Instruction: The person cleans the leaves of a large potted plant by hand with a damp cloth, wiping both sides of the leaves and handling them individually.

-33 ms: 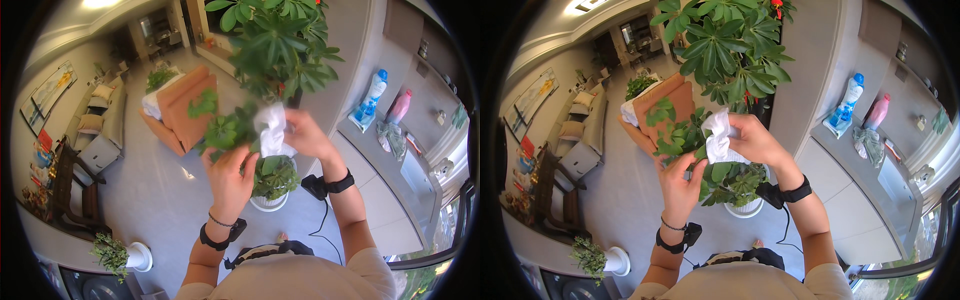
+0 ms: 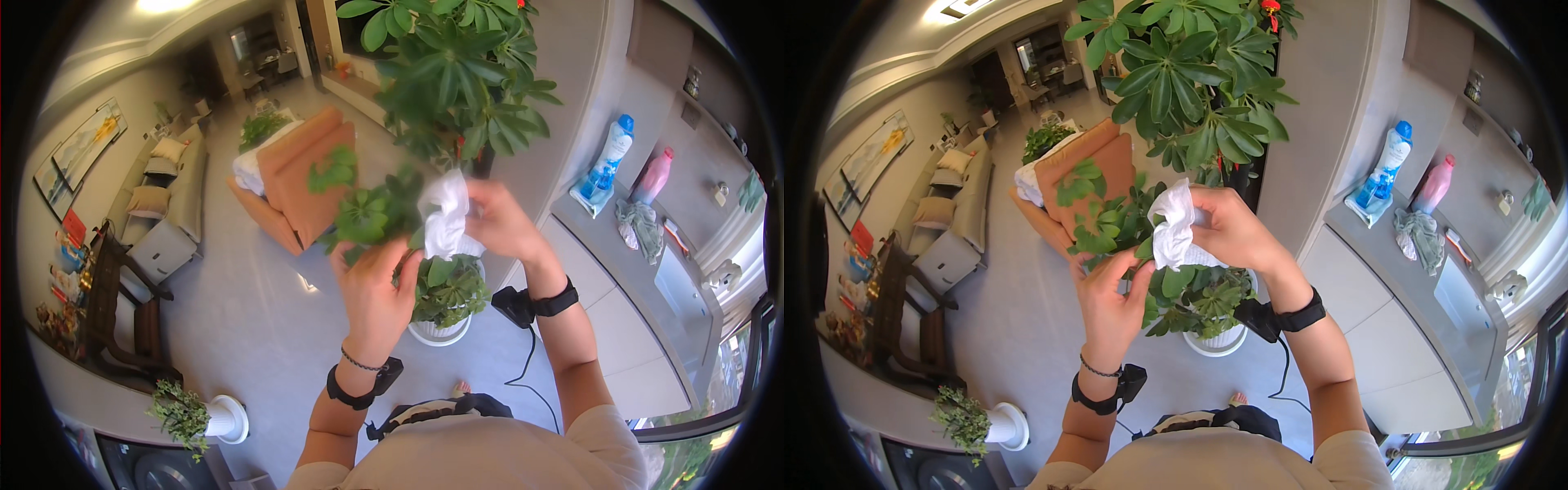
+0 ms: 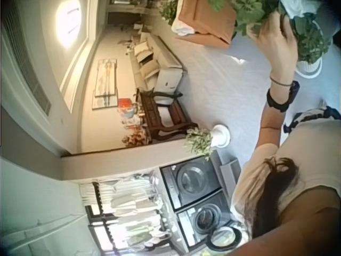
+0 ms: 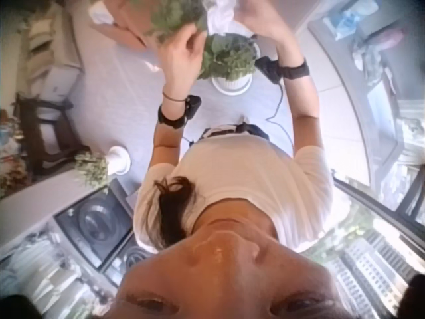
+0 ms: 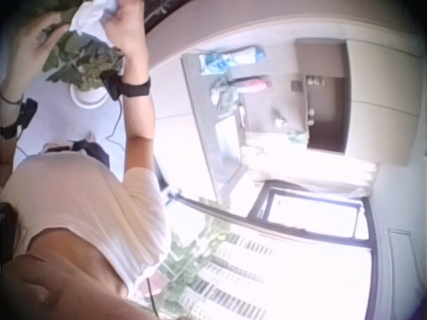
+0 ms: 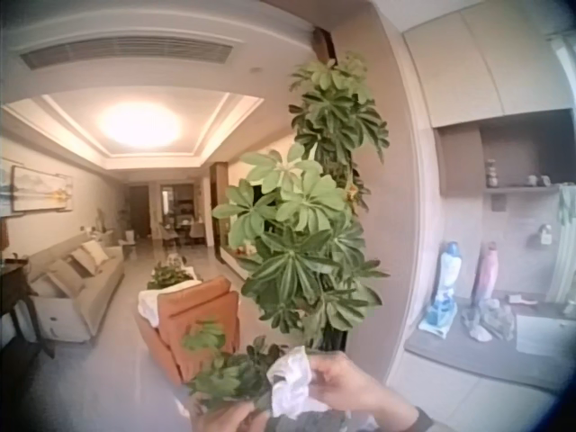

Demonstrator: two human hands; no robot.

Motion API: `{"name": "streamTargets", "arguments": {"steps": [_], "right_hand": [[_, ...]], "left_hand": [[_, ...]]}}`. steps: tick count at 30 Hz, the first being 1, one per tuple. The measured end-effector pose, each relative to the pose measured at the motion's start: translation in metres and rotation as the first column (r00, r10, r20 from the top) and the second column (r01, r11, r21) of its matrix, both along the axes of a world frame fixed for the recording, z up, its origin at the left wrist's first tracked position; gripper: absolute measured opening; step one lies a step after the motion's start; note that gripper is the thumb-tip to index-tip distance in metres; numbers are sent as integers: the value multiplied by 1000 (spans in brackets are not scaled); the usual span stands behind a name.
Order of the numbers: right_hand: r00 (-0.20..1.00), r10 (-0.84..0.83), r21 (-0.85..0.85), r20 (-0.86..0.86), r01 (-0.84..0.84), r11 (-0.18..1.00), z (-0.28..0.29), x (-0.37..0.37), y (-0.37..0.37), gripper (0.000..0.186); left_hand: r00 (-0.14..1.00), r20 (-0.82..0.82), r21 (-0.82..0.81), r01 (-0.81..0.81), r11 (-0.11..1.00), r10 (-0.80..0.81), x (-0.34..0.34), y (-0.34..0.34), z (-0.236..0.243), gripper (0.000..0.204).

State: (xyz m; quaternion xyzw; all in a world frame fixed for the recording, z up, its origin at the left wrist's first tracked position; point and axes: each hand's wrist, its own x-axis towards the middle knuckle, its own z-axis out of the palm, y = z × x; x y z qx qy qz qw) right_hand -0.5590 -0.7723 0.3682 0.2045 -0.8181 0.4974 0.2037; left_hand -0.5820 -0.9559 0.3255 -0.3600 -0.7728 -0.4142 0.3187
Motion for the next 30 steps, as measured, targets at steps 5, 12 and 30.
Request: {"name": "streamTargets", "arguments": {"steps": [5, 12, 30], "right_hand": [[999, 5, -57, -41, -8, 998, -3, -1, -8, 19], [986, -85, -452, -143, 11, 892, -13, -2, -15, 20], [901, 63, -860, 430, 388, 331, -145, 68, -33, 43]], "left_hand": [[1000, 11, 30, 27, 999, -27, 0, -1, 0, 11], [999, 11, 37, 41, 998, -42, 1, 1, 1, 7], [699, 549, 323, 328, 888, -458, 7, -1, -1, 40]]}}
